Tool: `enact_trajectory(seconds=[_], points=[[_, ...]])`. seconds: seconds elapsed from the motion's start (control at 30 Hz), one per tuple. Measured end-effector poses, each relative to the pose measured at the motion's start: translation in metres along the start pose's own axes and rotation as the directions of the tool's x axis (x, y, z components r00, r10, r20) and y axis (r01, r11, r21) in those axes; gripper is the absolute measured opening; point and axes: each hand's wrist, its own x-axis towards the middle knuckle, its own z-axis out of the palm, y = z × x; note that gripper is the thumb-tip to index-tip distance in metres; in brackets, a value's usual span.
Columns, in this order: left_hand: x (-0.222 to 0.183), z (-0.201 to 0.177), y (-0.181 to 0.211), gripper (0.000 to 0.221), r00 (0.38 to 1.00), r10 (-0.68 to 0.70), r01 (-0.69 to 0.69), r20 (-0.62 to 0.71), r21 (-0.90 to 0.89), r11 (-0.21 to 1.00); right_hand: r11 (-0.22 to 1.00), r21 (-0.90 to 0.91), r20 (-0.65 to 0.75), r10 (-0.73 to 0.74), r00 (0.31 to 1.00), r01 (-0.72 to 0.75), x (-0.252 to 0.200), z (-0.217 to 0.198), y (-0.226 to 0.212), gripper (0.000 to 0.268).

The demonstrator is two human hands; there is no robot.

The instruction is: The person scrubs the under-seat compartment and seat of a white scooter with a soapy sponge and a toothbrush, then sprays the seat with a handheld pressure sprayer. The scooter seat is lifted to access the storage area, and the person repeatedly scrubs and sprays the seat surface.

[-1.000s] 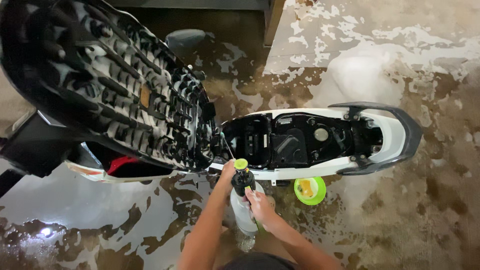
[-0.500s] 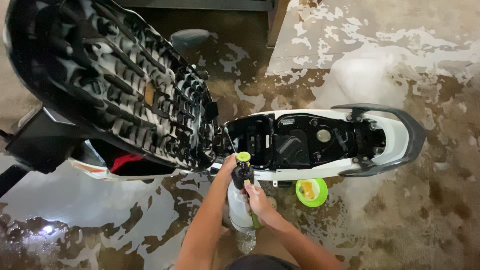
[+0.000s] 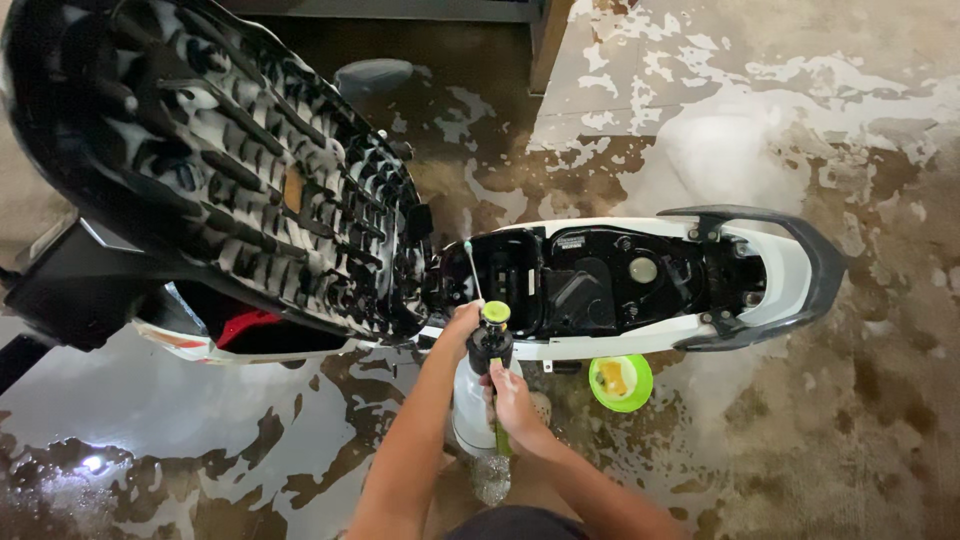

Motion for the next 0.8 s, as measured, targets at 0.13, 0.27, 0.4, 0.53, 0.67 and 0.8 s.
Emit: enact_trajectory(seconds=[0.13,0.27,0.4,0.53,0.67,0.8], points=[[0.004,0.002,0.002,0.033,1.0,-0.009,0.009,-0.01,0.009,1.0,0.915,0.188,0.002,0.363,0.932,-0.357,-0.009,0.001,-0.018,0.044],[0.001,0.001,0.003,0.038,1.0,-0.025,0.026,0.012,-0.068,0.997,0.999,-0.031,0.017,0.041,0.999,-0.04,-0.007,0.0,-0.024,0.049],[-0.011,0.004,0.005,0.028,0.996,0.038,-0.035,0.086,-0.046,0.998,0.999,0.0,-0.017,0.043,0.999,-0.043,-0.009,0.003,-0.016,0.049],[-0.019,0.018,0.016,0.029,0.997,0.012,-0.012,0.08,0.003,1.0,0.974,0.134,-0.059,0.191,0.98,-0.182,-0.014,-0.001,-0.019,0.045],[-0.023,0.027,0.017,0.029,0.995,-0.026,0.022,0.095,0.043,0.999,0.987,0.137,-0.085,0.091,0.992,-0.079,-0.028,-0.001,-0.038,0.047],[-0.01,0.06,0.001,0.027,0.979,0.052,-0.093,0.195,0.208,0.974,0.892,0.39,-0.166,0.312,0.935,-0.228,-0.05,-0.005,-0.064,0.045]])
